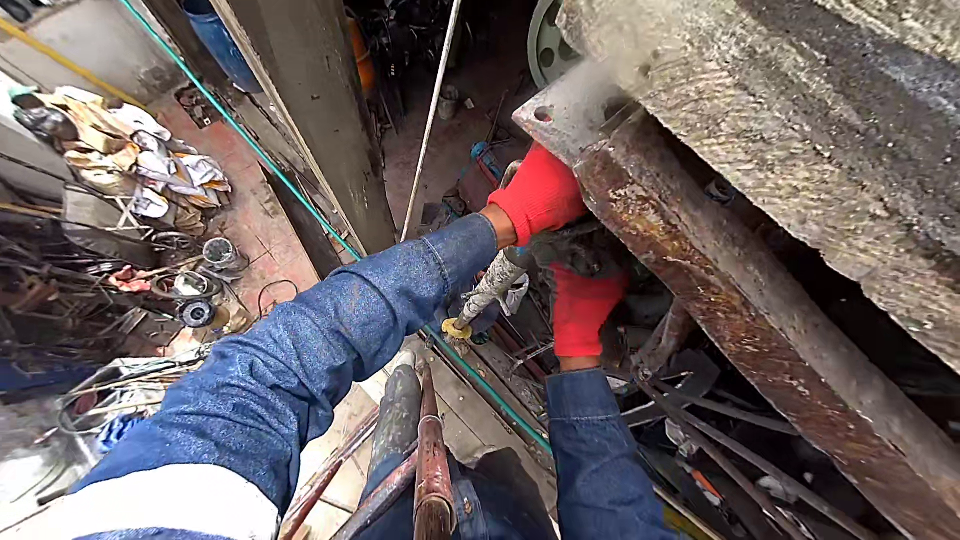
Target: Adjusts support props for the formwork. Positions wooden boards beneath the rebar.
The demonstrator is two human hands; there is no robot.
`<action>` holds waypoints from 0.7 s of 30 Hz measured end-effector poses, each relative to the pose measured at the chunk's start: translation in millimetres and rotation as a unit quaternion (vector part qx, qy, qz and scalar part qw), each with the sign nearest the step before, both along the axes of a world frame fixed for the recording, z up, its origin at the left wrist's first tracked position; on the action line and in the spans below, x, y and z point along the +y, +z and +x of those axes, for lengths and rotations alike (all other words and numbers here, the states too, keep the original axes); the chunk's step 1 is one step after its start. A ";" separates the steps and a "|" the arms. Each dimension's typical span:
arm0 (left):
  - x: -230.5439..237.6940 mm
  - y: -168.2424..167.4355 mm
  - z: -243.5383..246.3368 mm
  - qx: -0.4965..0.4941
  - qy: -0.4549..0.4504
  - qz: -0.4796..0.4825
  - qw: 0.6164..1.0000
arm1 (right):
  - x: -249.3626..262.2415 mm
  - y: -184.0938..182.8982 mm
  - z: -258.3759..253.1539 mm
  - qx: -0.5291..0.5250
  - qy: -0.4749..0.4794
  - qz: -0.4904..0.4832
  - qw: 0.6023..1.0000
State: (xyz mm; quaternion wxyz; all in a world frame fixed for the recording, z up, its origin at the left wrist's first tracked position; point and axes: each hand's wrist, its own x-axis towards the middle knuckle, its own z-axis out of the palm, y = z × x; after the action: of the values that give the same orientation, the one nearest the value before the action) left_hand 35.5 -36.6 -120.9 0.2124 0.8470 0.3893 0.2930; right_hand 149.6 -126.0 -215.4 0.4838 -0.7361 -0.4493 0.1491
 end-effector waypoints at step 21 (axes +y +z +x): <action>15.2 0.2 15.9 -0.085 -0.048 -0.058 0.994 | -53.1 43.2 17.4 -0.090 0.039 -0.165 0.981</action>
State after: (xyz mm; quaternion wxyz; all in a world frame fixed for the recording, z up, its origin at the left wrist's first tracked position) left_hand 51.4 -21.4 -120.7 0.3071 0.8232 0.3452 0.3300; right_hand 167.0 -179.2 -172.2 0.3074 -0.7979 -0.4887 0.1732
